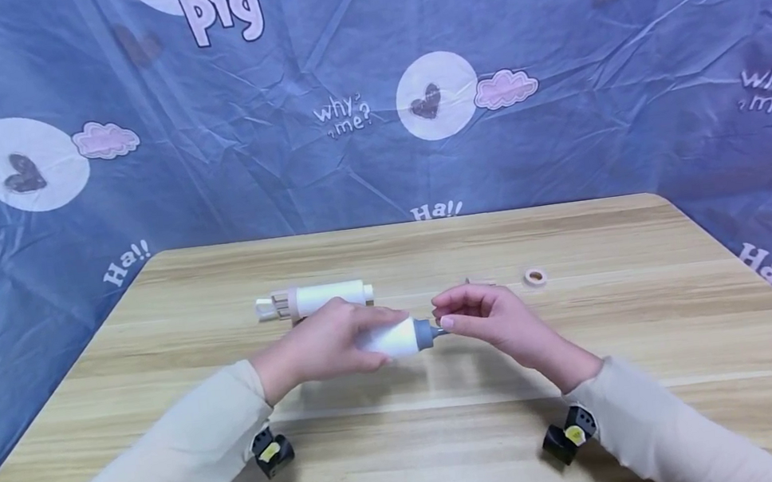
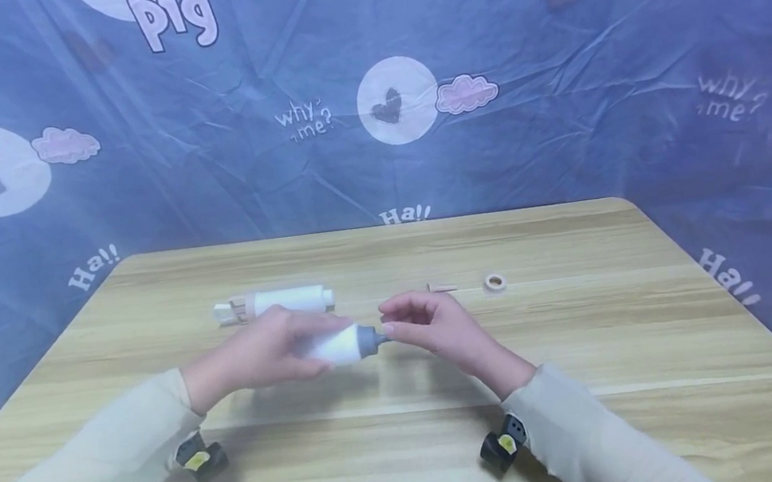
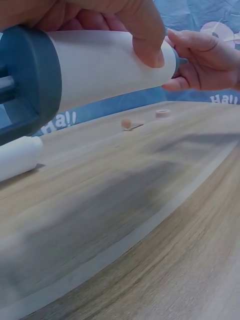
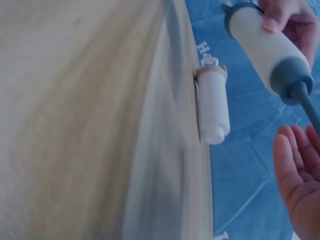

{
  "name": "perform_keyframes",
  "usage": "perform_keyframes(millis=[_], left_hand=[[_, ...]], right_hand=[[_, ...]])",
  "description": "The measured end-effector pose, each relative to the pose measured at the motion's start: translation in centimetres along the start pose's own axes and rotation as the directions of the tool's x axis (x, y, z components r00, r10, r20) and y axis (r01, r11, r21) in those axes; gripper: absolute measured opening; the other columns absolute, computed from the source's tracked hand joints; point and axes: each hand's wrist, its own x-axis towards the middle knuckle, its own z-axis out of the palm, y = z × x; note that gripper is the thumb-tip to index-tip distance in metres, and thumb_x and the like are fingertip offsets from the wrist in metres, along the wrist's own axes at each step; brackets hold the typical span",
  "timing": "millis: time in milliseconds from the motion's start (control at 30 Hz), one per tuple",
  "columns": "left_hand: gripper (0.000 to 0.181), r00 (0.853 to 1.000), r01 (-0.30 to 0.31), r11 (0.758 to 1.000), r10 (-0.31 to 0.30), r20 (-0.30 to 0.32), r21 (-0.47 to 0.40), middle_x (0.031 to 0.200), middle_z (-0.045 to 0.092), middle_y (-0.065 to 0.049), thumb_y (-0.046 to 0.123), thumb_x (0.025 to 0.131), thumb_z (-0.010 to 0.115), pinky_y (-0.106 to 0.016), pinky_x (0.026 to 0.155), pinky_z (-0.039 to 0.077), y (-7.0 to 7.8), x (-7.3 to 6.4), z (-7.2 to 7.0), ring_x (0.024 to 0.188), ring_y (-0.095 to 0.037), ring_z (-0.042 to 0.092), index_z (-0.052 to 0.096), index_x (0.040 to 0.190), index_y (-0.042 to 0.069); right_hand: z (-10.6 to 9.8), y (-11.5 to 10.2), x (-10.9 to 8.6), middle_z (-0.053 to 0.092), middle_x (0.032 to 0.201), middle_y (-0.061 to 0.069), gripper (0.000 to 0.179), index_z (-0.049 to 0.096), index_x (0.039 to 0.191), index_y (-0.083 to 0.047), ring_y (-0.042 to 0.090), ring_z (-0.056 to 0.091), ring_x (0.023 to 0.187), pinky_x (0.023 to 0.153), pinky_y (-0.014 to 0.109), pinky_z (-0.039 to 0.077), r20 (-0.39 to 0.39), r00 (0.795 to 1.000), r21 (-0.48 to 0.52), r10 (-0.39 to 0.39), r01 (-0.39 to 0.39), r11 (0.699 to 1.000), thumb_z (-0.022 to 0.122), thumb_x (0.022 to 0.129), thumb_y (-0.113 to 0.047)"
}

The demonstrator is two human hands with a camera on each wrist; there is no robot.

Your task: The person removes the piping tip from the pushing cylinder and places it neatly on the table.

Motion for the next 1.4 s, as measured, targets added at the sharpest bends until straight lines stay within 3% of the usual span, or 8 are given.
perform_keyframes(millis=[233,567,1100,1400], left_hand=[[0.052,1.000,0.006,1.000,-0.006,0.001,-0.001,0.120,0.063,-0.007,0.018,0.077,0.074,-0.023,0.076,0.051,0.4,0.4,-0.1,0.093,-0.017,0.065,0.058,0.125,0.007],[0.051,1.000,0.010,1.000,-0.010,0.007,-0.006,0.118,0.064,-0.008,0.015,0.076,0.074,-0.024,0.077,0.051,0.7,0.5,-0.1,0.097,-0.019,0.065,0.059,0.124,0.007],[0.049,0.998,-0.028,0.999,0.030,0.051,-0.031,0.111,0.067,-0.009,0.015,0.074,0.074,-0.018,0.067,0.048,0.4,0.9,-0.5,0.079,-0.009,0.062,0.061,0.121,0.004],[0.050,0.996,0.019,0.997,-0.012,0.090,-0.079,0.110,0.067,-0.009,0.017,0.074,0.074,-0.017,0.065,0.046,0.2,1.0,-0.3,0.072,-0.005,0.058,0.061,0.121,0.004]], right_hand=[[0.9,0.1,-0.1,0.064,0.104,0.020,0.037,0.059,0.114,0.008,0.010,0.063,0.086,0.076,0.024,0.053,0.017,1.000,-0.018,-0.021,0.021,1.000,0.068,0.082,-0.008],[1.4,0.3,-0.2,0.065,0.103,0.018,0.041,0.061,0.114,0.004,0.014,0.062,0.085,0.074,0.026,0.053,0.026,0.999,-0.037,0.024,-0.023,0.999,0.073,0.078,-0.012],[1.5,0.4,-0.5,0.065,0.103,0.026,0.037,0.062,0.107,0.011,0.008,0.066,0.082,0.074,0.027,0.055,0.022,0.998,-0.033,-0.051,0.052,0.998,0.073,0.075,-0.005],[1.6,0.4,-0.6,0.068,0.098,0.023,0.036,0.065,0.104,0.008,0.011,0.066,0.080,0.070,0.025,0.055,0.022,0.996,-0.094,-0.091,0.093,0.991,0.076,0.072,-0.004]])
